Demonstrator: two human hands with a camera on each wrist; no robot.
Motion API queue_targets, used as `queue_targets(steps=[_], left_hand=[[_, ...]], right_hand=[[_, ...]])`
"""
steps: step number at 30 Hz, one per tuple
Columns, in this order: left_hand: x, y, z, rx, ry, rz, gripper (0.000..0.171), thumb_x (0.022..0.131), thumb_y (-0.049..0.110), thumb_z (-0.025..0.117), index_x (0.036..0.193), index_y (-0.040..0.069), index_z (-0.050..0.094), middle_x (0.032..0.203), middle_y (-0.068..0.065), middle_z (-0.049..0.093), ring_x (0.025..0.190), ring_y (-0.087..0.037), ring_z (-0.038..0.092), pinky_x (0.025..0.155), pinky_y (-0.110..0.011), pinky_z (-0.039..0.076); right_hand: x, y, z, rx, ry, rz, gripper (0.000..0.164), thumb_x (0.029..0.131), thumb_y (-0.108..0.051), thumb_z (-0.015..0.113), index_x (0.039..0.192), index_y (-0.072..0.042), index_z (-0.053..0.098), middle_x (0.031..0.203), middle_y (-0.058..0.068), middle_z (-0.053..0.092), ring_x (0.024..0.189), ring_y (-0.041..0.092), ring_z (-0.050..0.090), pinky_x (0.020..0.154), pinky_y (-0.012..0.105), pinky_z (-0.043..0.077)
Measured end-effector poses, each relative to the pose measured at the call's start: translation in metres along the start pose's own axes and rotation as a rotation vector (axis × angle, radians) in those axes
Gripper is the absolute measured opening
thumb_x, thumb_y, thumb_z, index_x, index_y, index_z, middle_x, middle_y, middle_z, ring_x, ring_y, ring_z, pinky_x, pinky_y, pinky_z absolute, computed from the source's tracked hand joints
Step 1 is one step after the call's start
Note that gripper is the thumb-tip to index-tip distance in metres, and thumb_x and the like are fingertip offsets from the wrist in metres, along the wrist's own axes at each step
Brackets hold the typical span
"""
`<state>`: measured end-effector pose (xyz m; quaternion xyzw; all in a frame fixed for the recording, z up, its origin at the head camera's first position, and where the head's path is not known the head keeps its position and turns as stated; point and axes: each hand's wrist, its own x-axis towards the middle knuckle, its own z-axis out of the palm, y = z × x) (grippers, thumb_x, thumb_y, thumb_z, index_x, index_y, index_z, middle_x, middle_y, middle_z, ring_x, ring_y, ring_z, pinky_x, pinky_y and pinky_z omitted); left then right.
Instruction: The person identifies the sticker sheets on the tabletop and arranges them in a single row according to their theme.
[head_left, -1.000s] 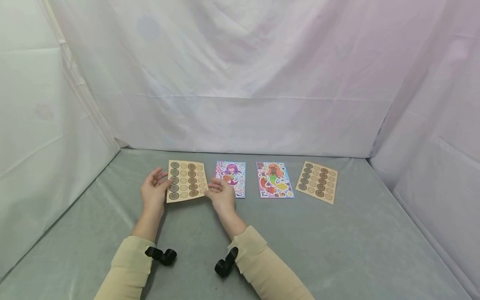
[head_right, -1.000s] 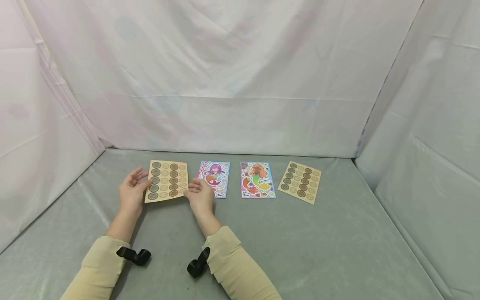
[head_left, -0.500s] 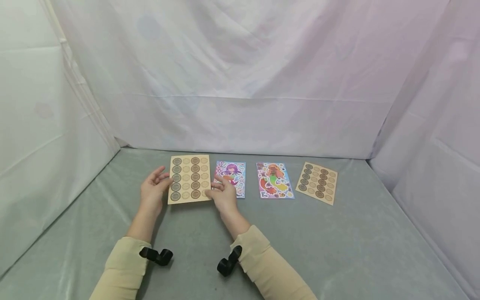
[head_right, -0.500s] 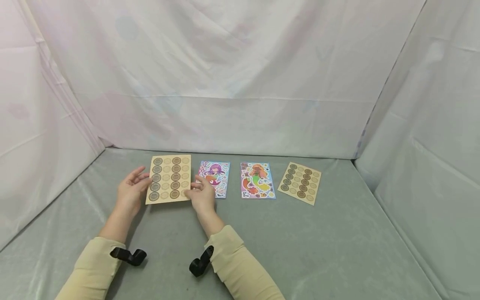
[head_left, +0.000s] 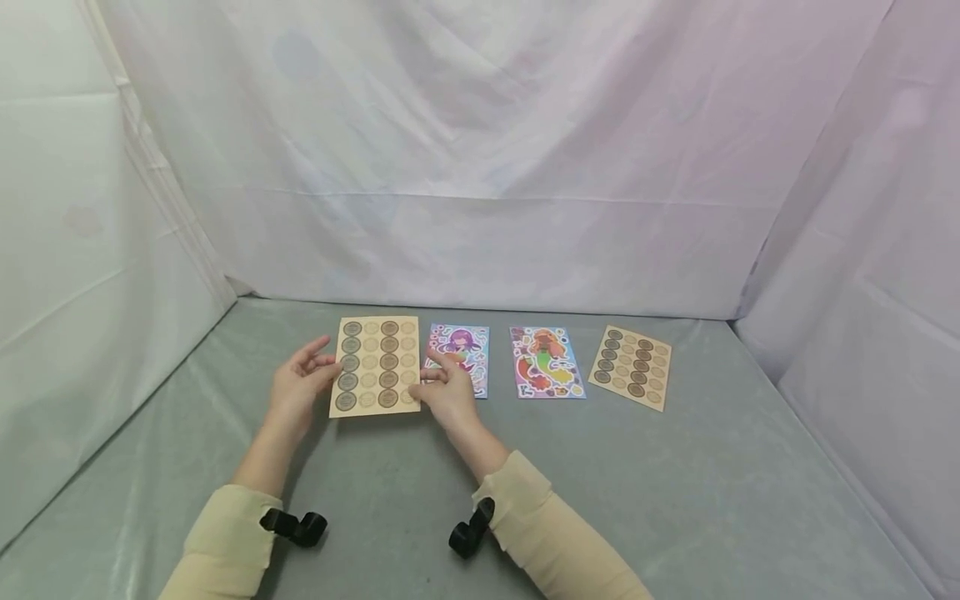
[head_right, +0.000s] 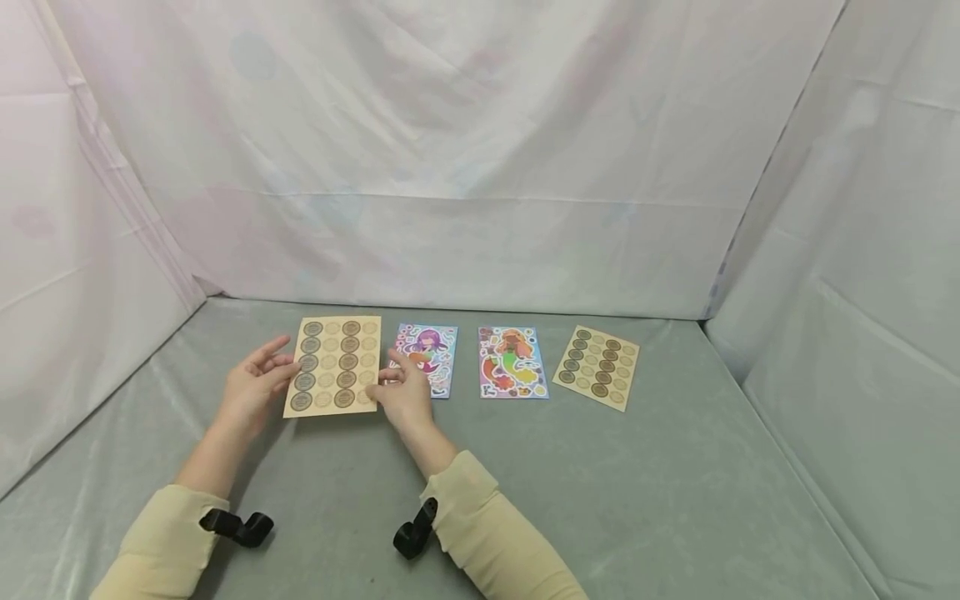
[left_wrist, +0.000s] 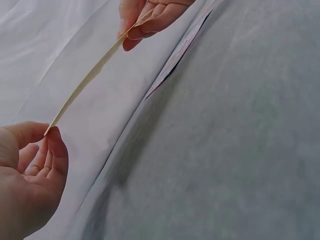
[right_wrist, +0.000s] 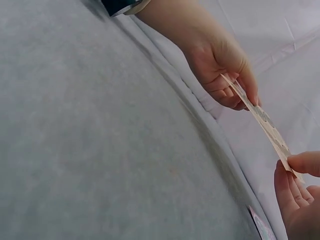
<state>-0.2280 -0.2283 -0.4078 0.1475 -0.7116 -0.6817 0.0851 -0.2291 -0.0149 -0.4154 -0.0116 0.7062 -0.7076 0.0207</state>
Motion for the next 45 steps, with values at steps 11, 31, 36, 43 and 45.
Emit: queue_targets(steps=[11,31,36,43,45], left_hand=[[-0.015,0.001,-0.015,0.018,-0.109,0.051,0.067,0.086,0.005,0.069,0.146,0.006,0.039,0.096,-0.002,0.06,0.081,-0.008,0.06,0.07,-0.021,0.052],[-0.034,0.003,-0.028,0.08,-0.232,0.073,0.066,0.088,0.004,0.066,0.147,0.003,0.036,0.092,-0.002,0.062,0.077,-0.009,0.061,0.068,-0.023,0.052],[-0.039,0.002,-0.031,0.108,-0.274,0.09,0.065,0.088,0.002,0.064,0.147,0.001,0.035,0.091,0.001,0.062,0.075,-0.011,0.061,0.067,-0.026,0.053],[-0.041,-0.002,-0.035,0.128,-0.326,0.104,0.065,0.089,0.002,0.064,0.146,0.0,0.034,0.091,-0.001,0.062,0.076,-0.01,0.061,0.067,-0.028,0.053],[-0.041,-0.002,-0.036,0.123,-0.335,0.105,0.065,0.089,0.001,0.063,0.147,-0.001,0.034,0.09,0.001,0.062,0.076,-0.01,0.061,0.067,-0.027,0.054]], right_hand=[[-0.013,-0.004,-0.006,-0.069,-0.106,0.005,0.071,0.075,0.008,0.072,0.14,-0.007,0.048,0.08,0.002,0.064,0.065,0.011,0.059,0.064,0.028,0.055],[-0.023,-0.001,-0.017,-0.107,-0.222,-0.056,0.074,0.076,0.009,0.071,0.143,-0.002,0.042,0.075,0.005,0.063,0.048,0.016,0.053,0.047,0.036,0.053],[-0.027,-0.003,-0.021,-0.105,-0.263,-0.067,0.074,0.076,0.011,0.07,0.142,0.0,0.041,0.075,0.008,0.064,0.056,0.034,0.06,0.045,0.036,0.051],[-0.037,-0.005,-0.025,-0.106,-0.308,-0.037,0.075,0.076,0.008,0.071,0.144,-0.009,0.043,0.074,0.004,0.067,0.056,0.025,0.064,0.044,0.029,0.05],[-0.039,-0.005,-0.026,-0.106,-0.316,-0.035,0.075,0.077,0.007,0.071,0.144,-0.01,0.043,0.074,0.004,0.067,0.054,0.02,0.063,0.044,0.029,0.05]])
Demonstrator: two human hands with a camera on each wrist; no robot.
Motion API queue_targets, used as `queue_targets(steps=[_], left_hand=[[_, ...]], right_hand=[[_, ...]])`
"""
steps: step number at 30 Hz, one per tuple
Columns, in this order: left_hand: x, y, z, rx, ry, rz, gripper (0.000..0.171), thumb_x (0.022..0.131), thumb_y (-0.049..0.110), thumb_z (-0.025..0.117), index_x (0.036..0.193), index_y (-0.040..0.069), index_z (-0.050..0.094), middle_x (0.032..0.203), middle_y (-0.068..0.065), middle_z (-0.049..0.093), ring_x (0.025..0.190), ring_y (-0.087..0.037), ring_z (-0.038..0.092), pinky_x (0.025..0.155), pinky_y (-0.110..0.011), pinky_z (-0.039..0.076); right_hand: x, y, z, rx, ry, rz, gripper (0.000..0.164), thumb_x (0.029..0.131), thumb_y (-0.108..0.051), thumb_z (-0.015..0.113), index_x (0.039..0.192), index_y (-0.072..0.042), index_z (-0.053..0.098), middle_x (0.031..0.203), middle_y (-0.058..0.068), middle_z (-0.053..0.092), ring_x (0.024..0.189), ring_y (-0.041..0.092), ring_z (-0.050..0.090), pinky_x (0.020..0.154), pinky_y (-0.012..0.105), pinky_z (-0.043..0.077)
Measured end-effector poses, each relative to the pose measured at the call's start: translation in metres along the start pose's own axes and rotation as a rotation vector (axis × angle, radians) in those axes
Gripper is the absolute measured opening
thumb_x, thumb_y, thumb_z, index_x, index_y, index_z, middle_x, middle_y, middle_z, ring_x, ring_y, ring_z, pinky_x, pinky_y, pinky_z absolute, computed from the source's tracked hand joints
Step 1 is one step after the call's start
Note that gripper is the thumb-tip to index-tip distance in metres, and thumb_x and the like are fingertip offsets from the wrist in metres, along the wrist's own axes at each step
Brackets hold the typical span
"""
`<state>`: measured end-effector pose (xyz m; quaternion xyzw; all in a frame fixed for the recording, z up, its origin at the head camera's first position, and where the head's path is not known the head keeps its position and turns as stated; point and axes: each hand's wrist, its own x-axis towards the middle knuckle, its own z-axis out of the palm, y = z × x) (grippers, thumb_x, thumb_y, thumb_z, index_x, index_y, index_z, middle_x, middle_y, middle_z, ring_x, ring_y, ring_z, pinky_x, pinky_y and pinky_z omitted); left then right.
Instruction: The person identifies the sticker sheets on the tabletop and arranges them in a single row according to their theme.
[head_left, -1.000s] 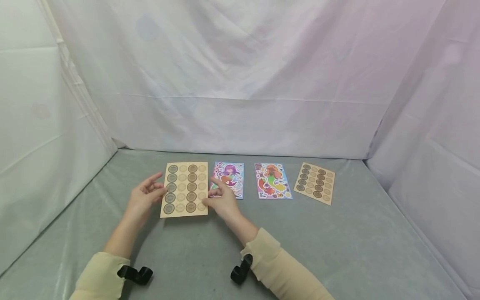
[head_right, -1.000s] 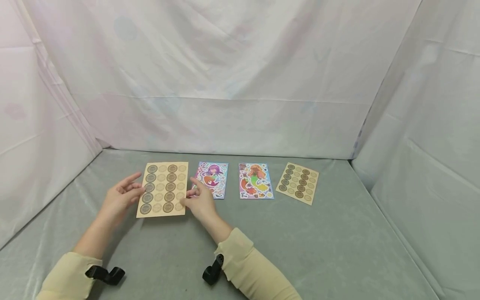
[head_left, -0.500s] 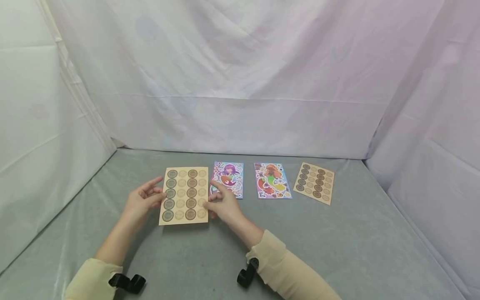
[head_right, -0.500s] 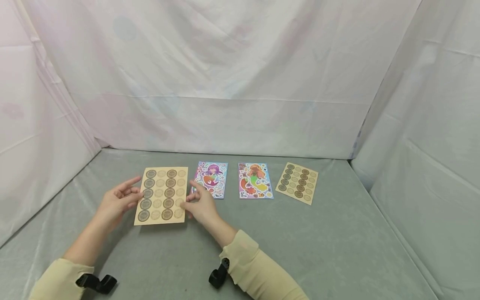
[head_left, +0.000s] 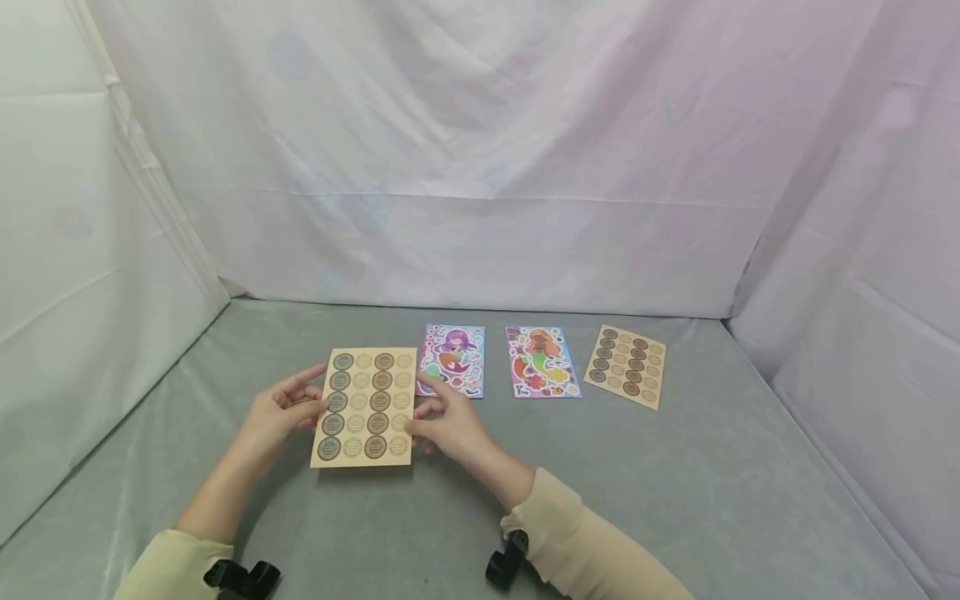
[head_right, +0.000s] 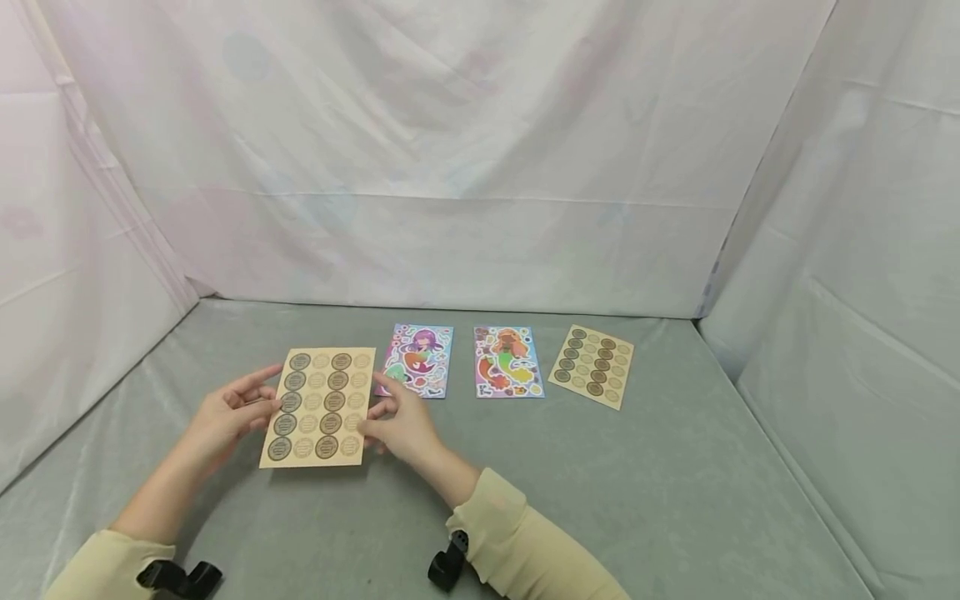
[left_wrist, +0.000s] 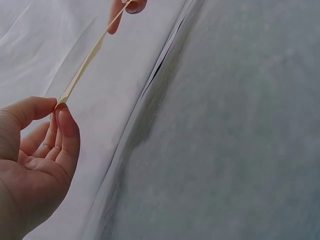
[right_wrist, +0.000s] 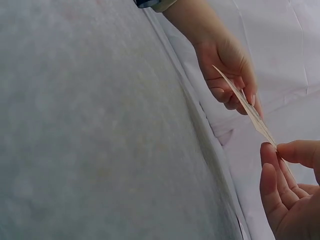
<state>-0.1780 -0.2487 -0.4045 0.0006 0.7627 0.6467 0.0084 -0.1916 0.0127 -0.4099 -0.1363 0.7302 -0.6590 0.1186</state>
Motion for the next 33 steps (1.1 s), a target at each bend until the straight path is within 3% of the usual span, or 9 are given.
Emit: queue_targets(steps=[4,12,17,20,33], left_hand=[[-0.001,-0.002,-0.002,-0.029,-0.019,0.008,0.062,0.09,-0.002,0.06,0.146,-0.003,0.033,0.087,0.005,0.061,0.075,-0.01,0.061,0.066,-0.027,0.054],[-0.002,-0.008,-0.006,-0.067,-0.068,0.025,0.06,0.089,-0.004,0.059,0.142,-0.012,0.032,0.086,0.001,0.063,0.071,-0.01,0.061,0.062,-0.025,0.053],[-0.003,-0.011,-0.011,-0.077,-0.121,0.017,0.06,0.089,-0.004,0.059,0.14,-0.016,0.031,0.086,-0.003,0.061,0.068,-0.011,0.061,0.06,-0.026,0.054],[-0.004,-0.011,-0.014,-0.06,-0.154,0.013,0.062,0.09,-0.003,0.059,0.142,-0.015,0.028,0.086,-0.004,0.062,0.067,-0.012,0.061,0.058,-0.027,0.053],[-0.004,-0.015,-0.021,0.011,-0.238,-0.03,0.074,0.085,-0.005,0.06,0.149,-0.001,0.023,0.085,-0.011,0.064,0.064,-0.019,0.062,0.05,-0.031,0.053]], right_hand=[[-0.002,0.0,0.002,-0.006,-0.002,-0.004,0.074,0.077,0.007,0.071,0.144,-0.009,0.043,0.074,0.004,0.067,0.054,0.019,0.063,0.043,0.029,0.05],[-0.007,0.001,0.004,0.002,-0.024,0.013,0.076,0.077,0.009,0.072,0.144,-0.01,0.042,0.074,0.007,0.066,0.061,0.033,0.067,0.046,0.035,0.053],[-0.01,0.002,0.007,0.028,-0.039,0.013,0.079,0.076,0.012,0.071,0.145,-0.009,0.04,0.075,0.008,0.066,0.056,0.026,0.065,0.046,0.034,0.054],[-0.012,0.003,0.01,0.056,-0.052,0.01,0.081,0.075,0.014,0.07,0.146,-0.009,0.038,0.076,0.011,0.066,0.053,0.022,0.064,0.045,0.034,0.054],[-0.018,0.003,0.015,0.057,-0.075,0.061,0.087,0.075,0.016,0.069,0.149,-0.012,0.032,0.079,0.014,0.066,0.055,0.027,0.065,0.047,0.037,0.055]])
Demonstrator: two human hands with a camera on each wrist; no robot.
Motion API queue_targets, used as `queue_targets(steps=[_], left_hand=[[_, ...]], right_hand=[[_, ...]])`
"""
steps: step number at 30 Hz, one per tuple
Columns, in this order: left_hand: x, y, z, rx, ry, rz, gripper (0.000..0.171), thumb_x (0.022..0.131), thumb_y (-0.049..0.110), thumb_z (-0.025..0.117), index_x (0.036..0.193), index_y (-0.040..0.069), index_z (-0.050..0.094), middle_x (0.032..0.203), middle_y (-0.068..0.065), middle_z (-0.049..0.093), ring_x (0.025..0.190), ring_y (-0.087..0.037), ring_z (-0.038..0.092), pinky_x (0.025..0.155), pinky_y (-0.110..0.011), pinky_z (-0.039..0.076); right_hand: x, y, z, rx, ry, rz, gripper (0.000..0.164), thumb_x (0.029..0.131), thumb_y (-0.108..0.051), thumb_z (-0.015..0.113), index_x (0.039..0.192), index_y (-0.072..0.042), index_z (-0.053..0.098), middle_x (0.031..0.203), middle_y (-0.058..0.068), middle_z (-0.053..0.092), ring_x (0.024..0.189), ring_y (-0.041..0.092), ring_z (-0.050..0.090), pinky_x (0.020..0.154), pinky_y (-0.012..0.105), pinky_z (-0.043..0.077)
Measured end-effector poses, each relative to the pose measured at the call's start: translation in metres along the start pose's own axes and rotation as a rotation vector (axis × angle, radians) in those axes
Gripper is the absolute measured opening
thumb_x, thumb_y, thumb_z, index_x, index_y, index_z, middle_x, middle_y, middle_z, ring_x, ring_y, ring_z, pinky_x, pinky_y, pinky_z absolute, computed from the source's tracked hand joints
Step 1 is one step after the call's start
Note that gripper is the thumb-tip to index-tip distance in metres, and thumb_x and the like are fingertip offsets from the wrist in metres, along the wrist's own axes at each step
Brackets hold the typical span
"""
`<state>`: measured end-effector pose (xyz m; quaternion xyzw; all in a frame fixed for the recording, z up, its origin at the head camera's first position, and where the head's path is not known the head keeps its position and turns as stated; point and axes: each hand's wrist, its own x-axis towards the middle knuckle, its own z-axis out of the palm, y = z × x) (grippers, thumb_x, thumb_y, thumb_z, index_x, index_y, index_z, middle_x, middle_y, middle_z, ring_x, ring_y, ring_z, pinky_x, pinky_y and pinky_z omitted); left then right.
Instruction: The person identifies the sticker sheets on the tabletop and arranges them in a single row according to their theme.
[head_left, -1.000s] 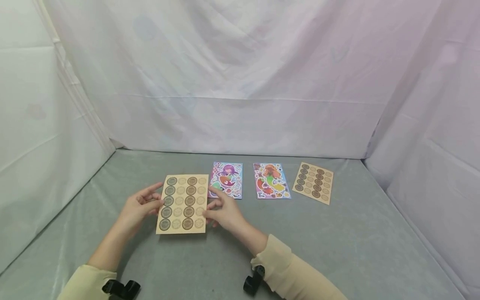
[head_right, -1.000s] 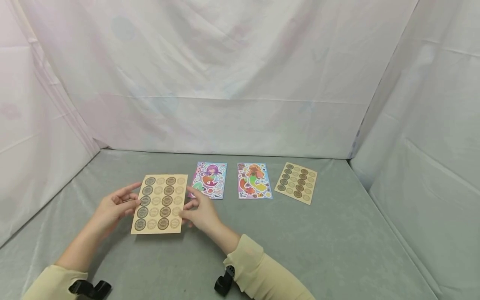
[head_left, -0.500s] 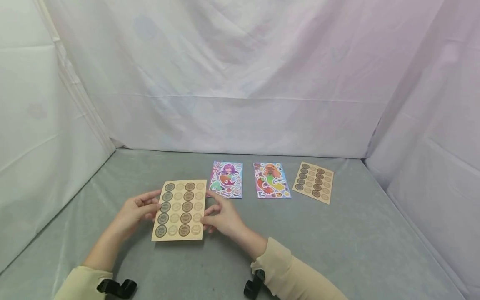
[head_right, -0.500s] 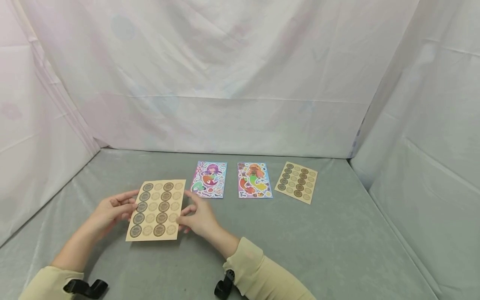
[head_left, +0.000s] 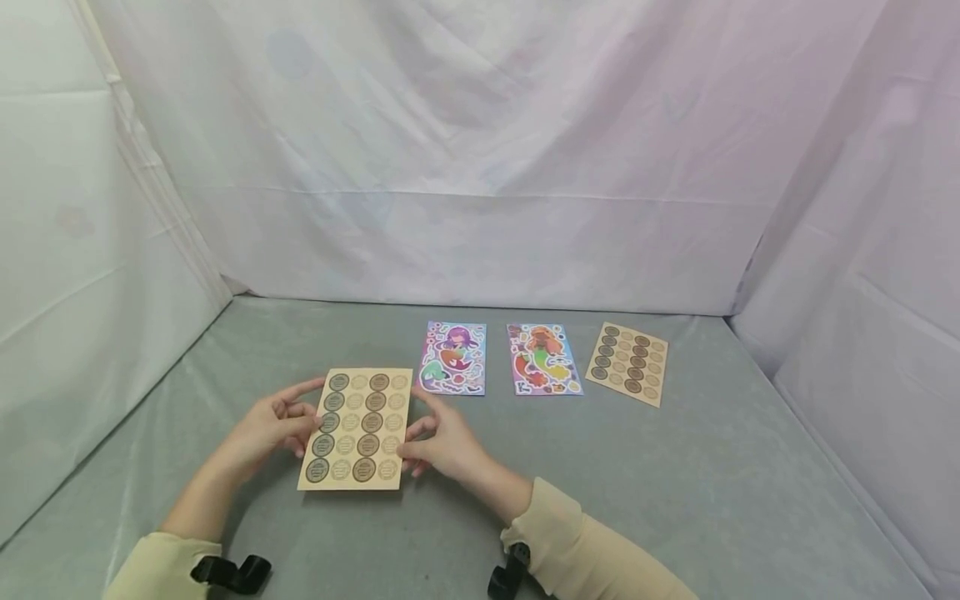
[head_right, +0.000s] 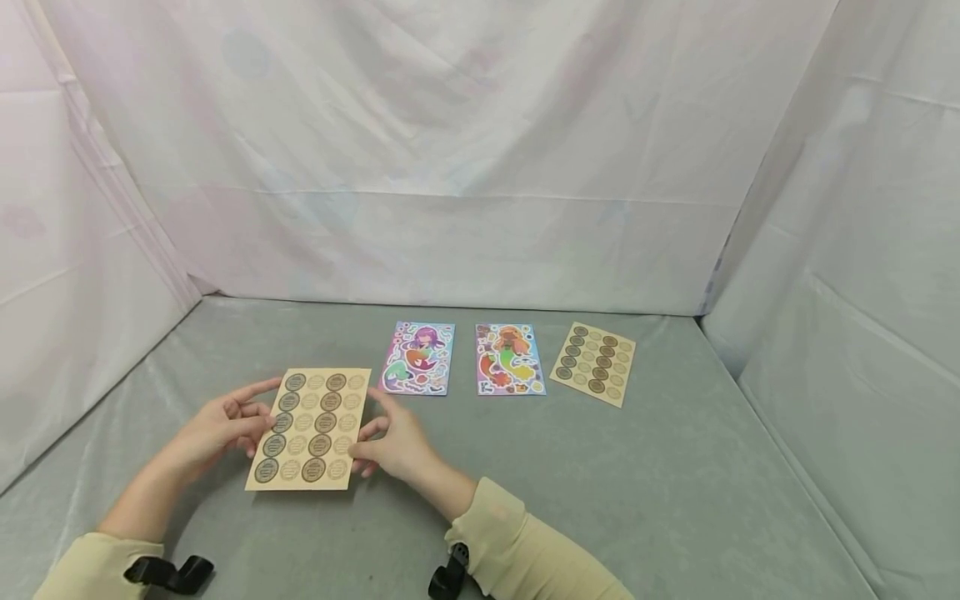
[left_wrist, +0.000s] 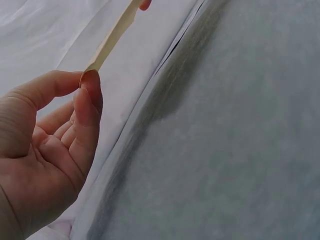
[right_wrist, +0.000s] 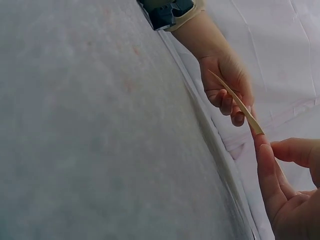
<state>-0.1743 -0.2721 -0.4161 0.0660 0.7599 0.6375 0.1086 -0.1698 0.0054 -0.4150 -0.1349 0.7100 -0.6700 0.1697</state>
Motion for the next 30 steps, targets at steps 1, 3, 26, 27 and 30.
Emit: queue_targets(steps=[1,3,26,27,30], left_hand=[[0.0002,-0.0005,-0.0004,0.005,-0.006,-0.003,0.074,0.085,-0.005,0.06,0.15,-0.001,0.023,0.084,-0.012,0.064,0.063,-0.019,0.062,0.05,-0.032,0.053],[0.0001,-0.0009,-0.0011,0.016,-0.019,-0.012,0.075,0.086,-0.004,0.061,0.15,0.0,0.022,0.082,-0.012,0.064,0.061,-0.018,0.061,0.049,-0.032,0.052],[-0.0056,-0.0003,-0.0062,0.161,-0.166,-0.066,0.085,0.085,0.005,0.068,0.15,-0.003,0.014,0.068,-0.015,0.062,0.051,-0.02,0.059,0.042,-0.027,0.045],[-0.0057,-0.0005,-0.0064,0.163,-0.173,-0.066,0.085,0.085,0.005,0.068,0.15,-0.004,0.014,0.068,-0.015,0.062,0.051,-0.02,0.059,0.042,-0.027,0.045],[-0.006,-0.0011,-0.0072,0.178,-0.188,-0.07,0.086,0.085,0.007,0.069,0.149,-0.005,0.013,0.068,-0.016,0.062,0.051,-0.021,0.059,0.041,-0.027,0.045]], right_hand=[[-0.0003,0.0002,0.0001,0.001,-0.002,0.002,0.088,0.075,0.016,0.07,0.149,-0.013,0.032,0.078,0.013,0.065,0.055,0.027,0.065,0.047,0.037,0.055],[-0.001,0.0006,0.0006,0.005,-0.01,0.006,0.089,0.075,0.016,0.07,0.149,-0.013,0.031,0.075,0.011,0.064,0.054,0.026,0.065,0.047,0.037,0.055],[-0.0073,0.0079,0.0062,0.036,-0.121,0.09,0.099,0.075,0.018,0.067,0.154,-0.014,0.015,0.07,0.012,0.062,0.051,0.02,0.063,0.046,0.036,0.054],[-0.0075,0.0079,0.0063,0.032,-0.125,0.095,0.099,0.075,0.017,0.067,0.154,-0.014,0.015,0.07,0.012,0.062,0.051,0.02,0.063,0.046,0.036,0.055],[-0.0073,0.0085,0.0066,0.018,-0.14,0.108,0.099,0.077,0.016,0.067,0.154,-0.012,0.013,0.07,0.011,0.063,0.052,0.02,0.063,0.046,0.036,0.055]])
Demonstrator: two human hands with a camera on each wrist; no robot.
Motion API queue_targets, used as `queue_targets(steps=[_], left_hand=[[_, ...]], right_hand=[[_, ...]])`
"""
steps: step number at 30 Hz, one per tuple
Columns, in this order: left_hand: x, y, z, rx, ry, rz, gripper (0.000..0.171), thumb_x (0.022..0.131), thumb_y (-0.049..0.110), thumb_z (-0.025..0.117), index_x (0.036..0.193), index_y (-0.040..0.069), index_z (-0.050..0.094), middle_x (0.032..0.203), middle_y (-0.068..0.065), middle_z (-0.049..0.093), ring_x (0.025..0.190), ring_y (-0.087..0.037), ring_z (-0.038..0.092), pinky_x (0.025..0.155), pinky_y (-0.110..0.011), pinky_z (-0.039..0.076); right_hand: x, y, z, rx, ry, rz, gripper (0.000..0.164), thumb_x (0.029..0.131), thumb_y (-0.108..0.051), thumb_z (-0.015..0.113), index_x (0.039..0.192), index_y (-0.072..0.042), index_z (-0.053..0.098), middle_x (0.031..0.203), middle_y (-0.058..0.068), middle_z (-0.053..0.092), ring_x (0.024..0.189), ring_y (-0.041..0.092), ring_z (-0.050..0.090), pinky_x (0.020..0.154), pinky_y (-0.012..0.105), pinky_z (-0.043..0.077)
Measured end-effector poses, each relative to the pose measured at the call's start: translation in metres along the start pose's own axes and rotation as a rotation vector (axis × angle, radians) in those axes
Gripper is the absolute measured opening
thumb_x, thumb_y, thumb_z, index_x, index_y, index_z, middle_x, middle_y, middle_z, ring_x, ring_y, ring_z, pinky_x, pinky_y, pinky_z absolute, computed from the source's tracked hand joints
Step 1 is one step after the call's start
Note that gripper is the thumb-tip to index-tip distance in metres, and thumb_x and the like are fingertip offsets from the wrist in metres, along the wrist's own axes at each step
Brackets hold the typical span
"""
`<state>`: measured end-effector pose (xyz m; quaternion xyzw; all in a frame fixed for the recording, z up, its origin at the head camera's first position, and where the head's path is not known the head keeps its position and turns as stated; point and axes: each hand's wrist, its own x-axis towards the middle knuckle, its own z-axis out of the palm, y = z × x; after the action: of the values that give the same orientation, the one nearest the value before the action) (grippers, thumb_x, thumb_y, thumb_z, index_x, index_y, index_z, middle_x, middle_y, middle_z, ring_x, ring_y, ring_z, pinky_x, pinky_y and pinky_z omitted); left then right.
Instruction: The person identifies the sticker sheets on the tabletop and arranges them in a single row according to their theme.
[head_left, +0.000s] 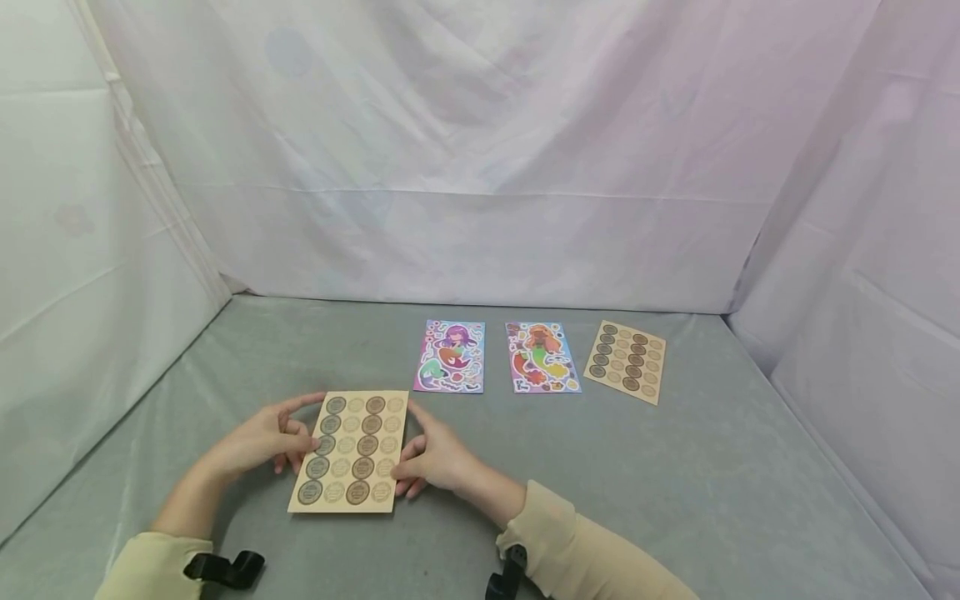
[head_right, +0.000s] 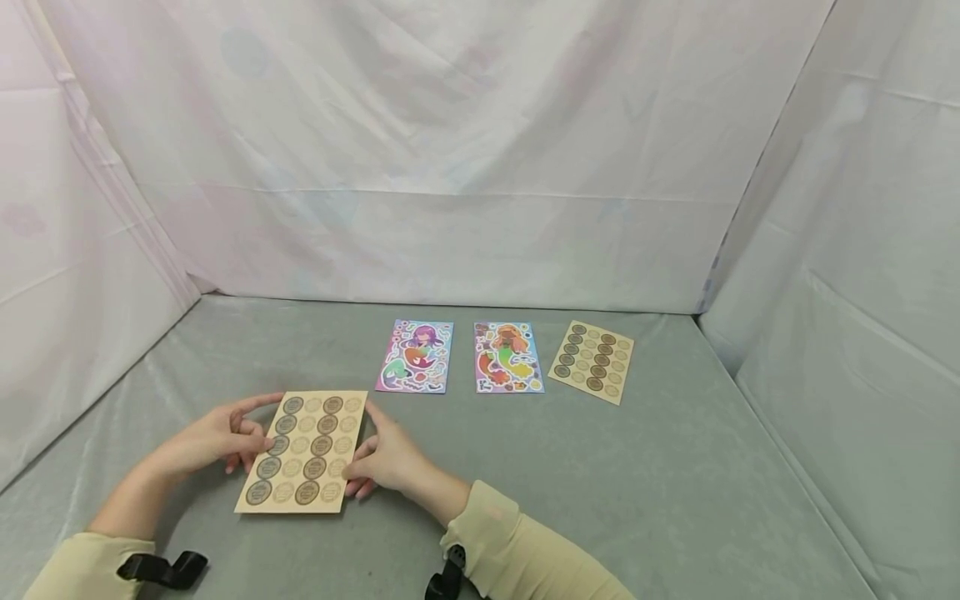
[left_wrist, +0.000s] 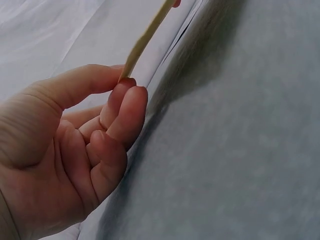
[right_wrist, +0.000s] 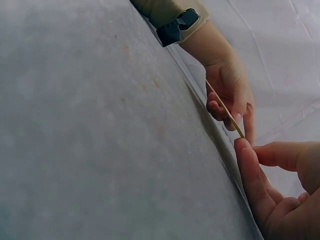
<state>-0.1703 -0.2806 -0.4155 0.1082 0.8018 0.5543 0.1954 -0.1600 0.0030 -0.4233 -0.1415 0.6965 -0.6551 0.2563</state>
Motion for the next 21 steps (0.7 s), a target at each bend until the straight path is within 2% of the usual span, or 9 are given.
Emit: queue_targets(steps=[9,21], left_hand=[[-0.001,-0.0018,-0.0012,0.033,-0.018,-0.024,0.087,0.086,0.01,0.069,0.15,-0.004,0.013,0.069,-0.018,0.062,0.053,-0.025,0.061,0.042,-0.029,0.046],[-0.0032,-0.0019,-0.0024,0.048,-0.036,-0.035,0.087,0.086,0.01,0.069,0.149,-0.005,0.011,0.069,-0.018,0.062,0.053,-0.024,0.06,0.043,-0.032,0.049]], right_hand=[[0.0011,0.0056,0.0012,0.0,-0.022,0.021,0.098,0.077,0.014,0.068,0.154,-0.011,0.012,0.071,0.012,0.064,0.053,0.022,0.064,0.047,0.036,0.055],[0.0032,0.008,0.0047,-0.031,0.0,0.045,0.099,0.077,0.012,0.07,0.154,-0.01,0.012,0.071,0.012,0.065,0.052,0.021,0.064,0.046,0.034,0.054]])
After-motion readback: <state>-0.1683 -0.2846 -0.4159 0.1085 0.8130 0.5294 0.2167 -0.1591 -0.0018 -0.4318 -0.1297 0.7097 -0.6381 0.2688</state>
